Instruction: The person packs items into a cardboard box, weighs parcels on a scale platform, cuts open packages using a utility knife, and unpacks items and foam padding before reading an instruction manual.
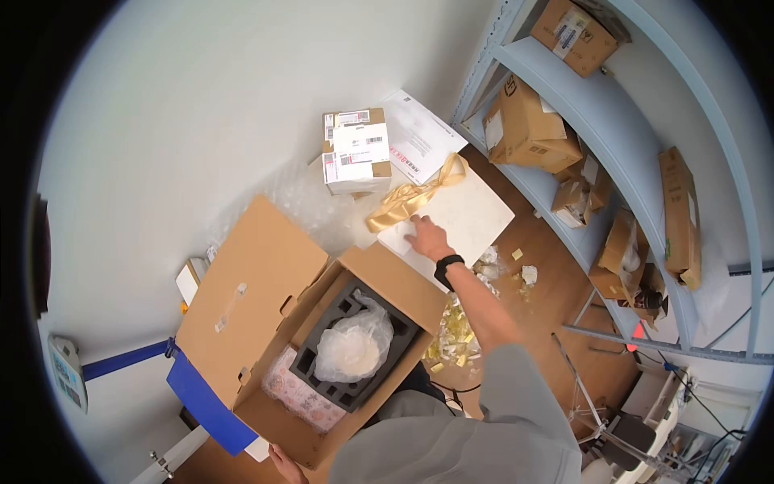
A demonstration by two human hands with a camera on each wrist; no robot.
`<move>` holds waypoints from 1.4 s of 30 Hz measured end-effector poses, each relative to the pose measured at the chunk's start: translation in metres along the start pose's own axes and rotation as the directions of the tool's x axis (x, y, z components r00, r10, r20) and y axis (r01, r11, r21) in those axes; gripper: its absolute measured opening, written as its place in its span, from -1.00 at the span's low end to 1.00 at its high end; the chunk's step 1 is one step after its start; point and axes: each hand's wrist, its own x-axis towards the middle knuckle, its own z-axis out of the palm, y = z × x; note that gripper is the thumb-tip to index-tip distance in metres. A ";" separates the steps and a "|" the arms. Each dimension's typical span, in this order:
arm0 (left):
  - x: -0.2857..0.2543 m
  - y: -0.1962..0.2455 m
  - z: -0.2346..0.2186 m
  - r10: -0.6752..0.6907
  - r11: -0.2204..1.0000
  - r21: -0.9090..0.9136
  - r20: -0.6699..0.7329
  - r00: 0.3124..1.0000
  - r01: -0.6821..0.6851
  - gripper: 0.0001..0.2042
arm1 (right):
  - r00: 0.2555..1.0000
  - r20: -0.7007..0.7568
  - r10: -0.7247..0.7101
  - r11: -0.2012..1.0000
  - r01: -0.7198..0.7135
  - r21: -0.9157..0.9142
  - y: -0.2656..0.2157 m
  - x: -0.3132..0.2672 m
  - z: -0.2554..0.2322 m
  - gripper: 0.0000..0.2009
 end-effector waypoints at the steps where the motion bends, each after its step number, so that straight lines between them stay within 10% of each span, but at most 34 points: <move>1: 0.003 -0.003 0.002 0.014 1.000 0.028 -0.030 0.999 -0.013 -0.41 | 0.999 0.013 -0.053 0.999 0.053 -0.005 -0.007 0.000 0.004 -0.49; 8: 0.001 0.021 -0.004 0.037 0.982 0.184 0.027 0.999 -0.042 -0.39 | 0.827 0.218 -0.519 0.828 0.550 -0.114 0.007 -0.004 0.019 -0.66; 14: -0.006 0.023 -0.007 -0.075 0.985 0.158 0.025 0.997 0.070 -0.27 | 0.944 -0.314 0.097 0.993 -0.111 -0.027 0.086 -0.017 -0.024 -0.51; 17: -0.005 0.027 -0.002 -0.108 0.977 0.186 -0.006 0.994 0.108 -0.28 | 0.956 -0.245 0.163 0.986 -0.167 0.003 0.105 -0.015 -0.027 -0.43; 20: -0.006 0.019 -0.004 -0.108 0.978 0.176 -0.012 0.994 0.108 -0.28 | 0.965 -0.252 -0.071 0.939 -0.021 -0.344 0.090 -0.015 -0.035 -0.34; 22: -0.011 0.021 -0.003 -0.095 0.981 0.169 -0.011 0.995 0.096 -0.29 | 0.928 -0.358 0.106 0.994 -0.104 0.025 0.057 -0.001 -0.040 -0.24; 24: -0.015 0.015 -0.003 -0.088 0.983 0.162 -0.012 0.996 0.089 -0.29 | 0.941 -0.313 0.126 0.924 0.004 0.382 0.025 0.022 -0.040 -0.12; 26: -0.009 0.000 -0.002 -0.130 0.984 0.124 -0.011 0.991 0.130 -0.30 | 0.978 0.059 0.198 0.470 -0.148 0.870 -0.031 0.039 -0.061 0.01; 27: -0.007 -0.007 -0.001 -0.140 0.984 0.112 -0.023 0.990 0.142 -0.30 | 0.982 0.063 0.179 0.477 -0.142 0.867 -0.051 0.049 -0.066 0.01; 29: -0.007 -0.015 0.004 -0.129 0.981 0.137 -0.049 0.990 0.135 -0.40 | 0.931 0.343 0.126 0.101 -0.356 0.929 -0.081 0.068 -0.076 0.09; 42: -0.008 -0.018 0.017 -0.072 0.995 0.067 -0.115 0.991 0.080 -0.32 | 0.993 0.068 0.099 -0.060 -0.062 0.996 -0.041 0.143 -0.169 -0.38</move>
